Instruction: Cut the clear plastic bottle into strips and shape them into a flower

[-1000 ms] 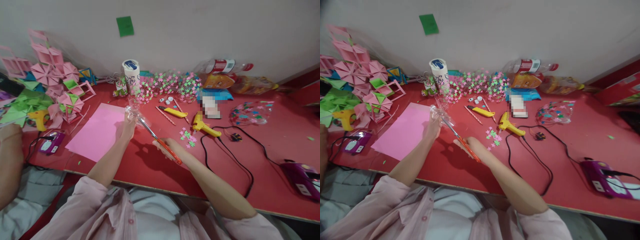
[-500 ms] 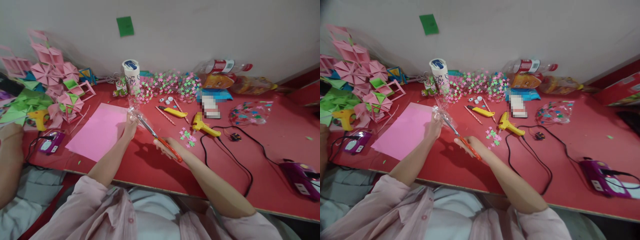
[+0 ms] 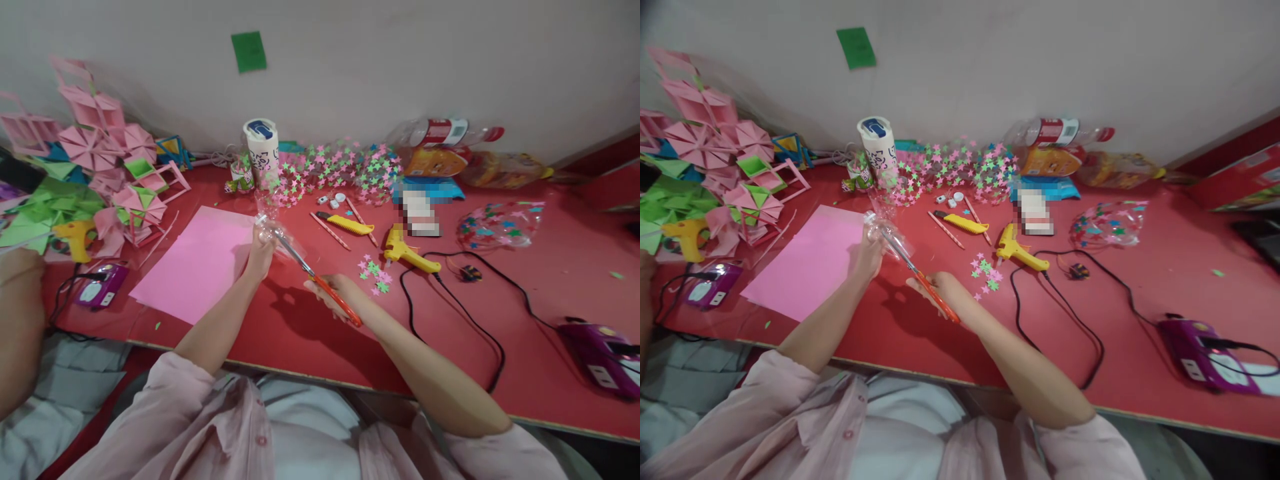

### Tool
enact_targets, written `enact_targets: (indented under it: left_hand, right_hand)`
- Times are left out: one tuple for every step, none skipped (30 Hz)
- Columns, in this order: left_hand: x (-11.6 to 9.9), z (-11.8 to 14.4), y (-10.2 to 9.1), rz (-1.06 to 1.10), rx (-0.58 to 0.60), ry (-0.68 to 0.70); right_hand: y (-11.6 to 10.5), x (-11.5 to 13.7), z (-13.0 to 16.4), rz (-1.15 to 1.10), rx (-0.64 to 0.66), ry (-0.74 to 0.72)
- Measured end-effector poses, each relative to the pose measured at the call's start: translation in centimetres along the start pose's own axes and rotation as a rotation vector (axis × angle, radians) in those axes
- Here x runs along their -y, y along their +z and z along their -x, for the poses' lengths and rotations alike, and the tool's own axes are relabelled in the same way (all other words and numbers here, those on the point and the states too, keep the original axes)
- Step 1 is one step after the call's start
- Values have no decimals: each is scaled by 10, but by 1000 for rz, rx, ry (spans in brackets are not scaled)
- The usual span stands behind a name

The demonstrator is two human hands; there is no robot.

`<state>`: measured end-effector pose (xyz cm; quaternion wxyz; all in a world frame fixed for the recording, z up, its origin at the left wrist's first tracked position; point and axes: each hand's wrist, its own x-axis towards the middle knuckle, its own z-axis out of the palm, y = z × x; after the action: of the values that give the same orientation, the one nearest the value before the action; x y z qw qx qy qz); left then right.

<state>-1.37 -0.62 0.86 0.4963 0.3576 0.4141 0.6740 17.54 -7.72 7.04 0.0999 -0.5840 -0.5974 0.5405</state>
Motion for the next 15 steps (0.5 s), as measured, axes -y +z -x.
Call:
enact_targets:
  left_hand:
    - [-1, 0, 1, 10, 9, 7]
    - [-2, 0, 1, 18, 17, 16]
    - [-2, 1, 1, 21, 31, 25]
    - [-3, 1, 2, 15, 48, 33]
    - [-2, 1, 2, 2, 66, 41]
    - [-2, 1, 1, -17, 86, 46]
    - [0, 1, 1, -39, 102, 48]
    - [1, 1, 0, -61, 109, 48]
    - [3, 1, -1, -78, 108, 47]
    - [5, 0, -2, -86, 102, 46]
    - [7, 0, -3, -88, 94, 44]
    - [8, 0, -4, -91, 88, 41]
    - [9, -1, -5, -93, 81, 37]
    - [10, -1, -5, -97, 75, 31]
    - [10, -1, -6, -104, 73, 25]
  right_hand:
    - [0, 0, 0, -3, -1, 2]
    - [0, -1, -1, -4, 2, 0]
    - [0, -3, -1, 0, 7, -8]
    - [0, -5, -3, 11, 8, -26]
    - [0, -8, -4, 24, 10, -46]
    - [0, -10, -5, 39, 5, -69]
    - [0, -13, -6, 43, 0, -91]
    - [0, -15, -7, 38, 4, -104]
    - [0, -16, -8, 28, 5, -115]
    - [0, -17, -9, 17, 7, -122]
    - [0, -17, -9, 8, 7, -124]
    - [1, -16, -8, 2, 2, -124]
    - [1, -16, -8, -4, -4, -119]
    - [2, -15, -8, -11, -10, -109]
    - [3, -14, -7, -22, -14, -97]
